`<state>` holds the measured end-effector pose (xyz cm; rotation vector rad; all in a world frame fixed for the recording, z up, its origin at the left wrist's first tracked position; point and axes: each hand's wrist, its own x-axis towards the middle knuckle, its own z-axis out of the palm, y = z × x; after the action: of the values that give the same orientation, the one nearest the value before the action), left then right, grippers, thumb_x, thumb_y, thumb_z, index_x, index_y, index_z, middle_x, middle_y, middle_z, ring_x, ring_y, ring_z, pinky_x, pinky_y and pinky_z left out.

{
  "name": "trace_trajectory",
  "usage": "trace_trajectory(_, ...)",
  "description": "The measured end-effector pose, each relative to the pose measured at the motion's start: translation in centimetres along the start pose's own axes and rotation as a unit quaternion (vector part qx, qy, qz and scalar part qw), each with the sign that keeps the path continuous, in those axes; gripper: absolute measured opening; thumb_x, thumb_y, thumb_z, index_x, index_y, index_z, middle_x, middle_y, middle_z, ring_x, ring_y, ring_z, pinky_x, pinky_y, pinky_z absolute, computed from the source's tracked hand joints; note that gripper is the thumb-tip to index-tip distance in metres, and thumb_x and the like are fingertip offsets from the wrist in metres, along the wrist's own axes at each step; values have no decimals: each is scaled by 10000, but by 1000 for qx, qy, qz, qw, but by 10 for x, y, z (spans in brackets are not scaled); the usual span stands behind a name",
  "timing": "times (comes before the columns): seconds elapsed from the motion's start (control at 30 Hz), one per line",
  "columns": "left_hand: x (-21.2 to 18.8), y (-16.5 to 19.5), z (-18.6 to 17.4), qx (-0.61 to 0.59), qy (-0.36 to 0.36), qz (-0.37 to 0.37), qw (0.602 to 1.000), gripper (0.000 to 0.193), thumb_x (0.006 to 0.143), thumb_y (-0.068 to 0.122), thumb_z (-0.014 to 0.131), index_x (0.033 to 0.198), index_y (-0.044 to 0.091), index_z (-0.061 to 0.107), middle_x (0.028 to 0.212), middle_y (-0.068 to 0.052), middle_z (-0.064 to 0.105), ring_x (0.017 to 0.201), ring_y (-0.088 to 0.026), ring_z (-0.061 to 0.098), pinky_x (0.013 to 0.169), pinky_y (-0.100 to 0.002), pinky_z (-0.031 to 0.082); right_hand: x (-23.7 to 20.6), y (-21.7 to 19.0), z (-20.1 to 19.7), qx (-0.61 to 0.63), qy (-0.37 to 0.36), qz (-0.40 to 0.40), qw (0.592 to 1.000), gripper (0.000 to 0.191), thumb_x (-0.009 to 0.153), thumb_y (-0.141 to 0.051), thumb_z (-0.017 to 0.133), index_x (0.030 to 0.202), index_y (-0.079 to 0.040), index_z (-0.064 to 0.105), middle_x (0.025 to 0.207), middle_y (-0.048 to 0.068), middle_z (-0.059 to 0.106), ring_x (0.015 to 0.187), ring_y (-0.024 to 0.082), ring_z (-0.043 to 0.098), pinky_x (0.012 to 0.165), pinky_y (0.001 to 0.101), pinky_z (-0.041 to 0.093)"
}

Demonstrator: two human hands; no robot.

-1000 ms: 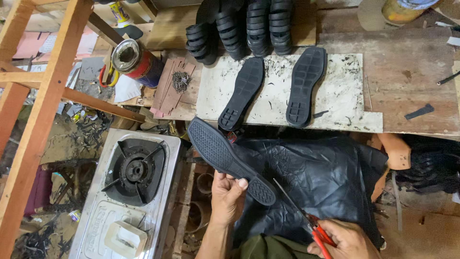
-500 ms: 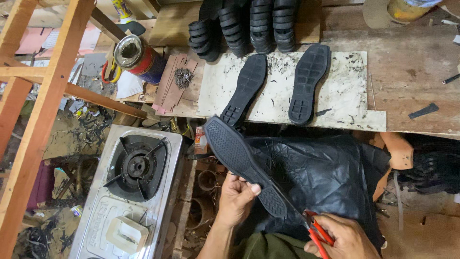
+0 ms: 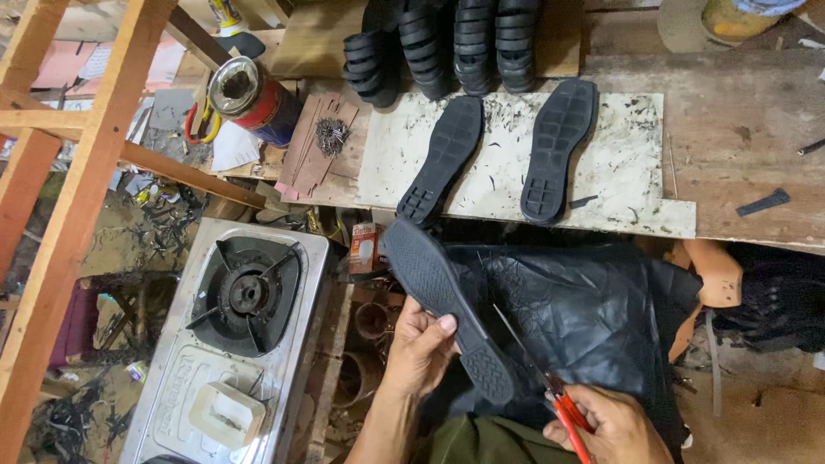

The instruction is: The person trims the edges of black rubber shoe soles with red-handled scissors, rotating each sole to cut excess material around the perimeter, then sets the trimmed sole on the workbench and picks up the next one.

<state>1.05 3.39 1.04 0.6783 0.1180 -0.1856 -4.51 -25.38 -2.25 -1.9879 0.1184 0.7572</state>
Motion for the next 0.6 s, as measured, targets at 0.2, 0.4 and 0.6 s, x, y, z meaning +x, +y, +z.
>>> trace_trajectory(0.2,-3,-11,21,-42,-25,13,999,556,974,-69,609,1472,74,406,1209,-178,671,990,-246,730,802,-389,641,-3,-17,3,70,-47,40,996,574,697,-109,918,1242,-108,736,964,24,811,708,100,820,669,270,660)
trace_trajectory(0.4,-13,-28,37,-92,-32,-40,994,574,947,-65,596,1452,97,378,1310,-156,617,1108,-276,702,876,-458,636,5,-4,6,3,-35,37,999,564,721,-104,885,1268,-138,753,780,121,804,707,164,782,668,304,631)
trace_trajectory(0.6,-15,-31,43,-116,-24,-40,992,591,957,-75,599,1478,94,377,1331,-162,610,1149,-276,683,936,-451,618,12,25,26,72,42,-147,986,512,640,-99,934,1126,-65,775,818,97,812,730,161,840,680,313,638)
